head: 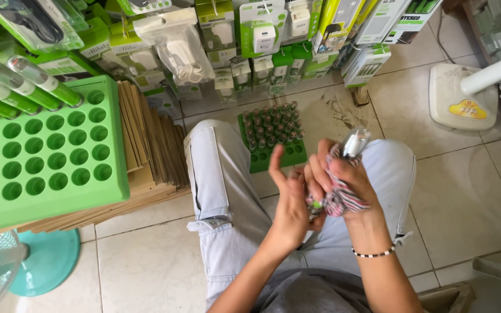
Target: The person cleans and wipes down perfume tester bottles using a cloth and organizes them into a display tray.
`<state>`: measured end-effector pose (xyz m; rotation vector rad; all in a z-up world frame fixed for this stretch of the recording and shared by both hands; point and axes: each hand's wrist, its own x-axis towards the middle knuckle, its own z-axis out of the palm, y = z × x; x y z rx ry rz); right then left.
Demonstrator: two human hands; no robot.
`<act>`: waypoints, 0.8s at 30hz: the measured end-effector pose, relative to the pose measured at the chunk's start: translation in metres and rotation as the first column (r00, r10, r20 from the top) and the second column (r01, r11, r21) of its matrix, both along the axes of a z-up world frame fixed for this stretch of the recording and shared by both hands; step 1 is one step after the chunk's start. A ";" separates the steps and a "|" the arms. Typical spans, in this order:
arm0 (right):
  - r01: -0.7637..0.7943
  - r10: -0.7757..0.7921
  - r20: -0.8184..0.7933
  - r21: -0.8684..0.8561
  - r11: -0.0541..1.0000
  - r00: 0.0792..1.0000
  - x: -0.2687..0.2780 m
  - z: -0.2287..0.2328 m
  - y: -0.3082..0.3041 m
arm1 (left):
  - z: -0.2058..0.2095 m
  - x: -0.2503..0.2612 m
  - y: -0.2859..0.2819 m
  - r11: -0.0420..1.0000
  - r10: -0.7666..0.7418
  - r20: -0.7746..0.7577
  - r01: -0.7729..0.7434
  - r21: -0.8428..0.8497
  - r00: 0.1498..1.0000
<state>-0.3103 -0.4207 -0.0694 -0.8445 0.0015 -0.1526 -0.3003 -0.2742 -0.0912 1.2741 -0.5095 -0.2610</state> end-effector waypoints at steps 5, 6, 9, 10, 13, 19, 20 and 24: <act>-0.198 0.194 0.117 0.025 0.980 0.974 0.002 0.011 -0.003 | -0.012 0.005 -0.011 0.986 -0.136 -0.540 0.059 -0.158 0.831; -0.145 0.149 0.068 -0.059 0.988 0.986 0.003 0.019 0.003 | -0.017 0.001 -0.012 0.991 -0.094 -0.502 0.031 -0.133 0.860; 0.178 -0.201 -0.093 -0.209 0.961 0.975 0.009 0.030 0.040 | 0.001 -0.002 -0.014 0.978 0.174 -0.131 -0.188 -0.096 0.976; 0.182 -0.205 -0.090 -0.212 0.960 0.975 0.007 0.027 0.041 | 0.005 0.004 -0.009 0.978 0.170 -0.129 -0.184 -0.100 0.977; 0.378 -0.450 -0.163 -0.341 0.860 0.878 -0.004 0.018 0.037 | 0.022 0.018 0.011 0.971 0.151 0.030 -0.154 0.181 0.988; -0.018 -0.052 -0.222 -0.301 0.954 0.974 -0.021 0.018 0.007 | 0.088 0.066 0.036 0.966 -0.220 0.419 0.136 0.222 0.881; -0.169 0.137 -0.200 -0.153 0.974 0.970 -0.023 0.018 0.006 | 0.091 0.070 0.035 0.876 -0.476 -0.079 0.480 0.052 0.876; -0.461 0.465 -0.017 0.104 0.881 0.885 -0.023 0.012 -0.004 | 0.096 0.077 0.020 0.651 -0.758 -0.183 0.709 -0.270 0.626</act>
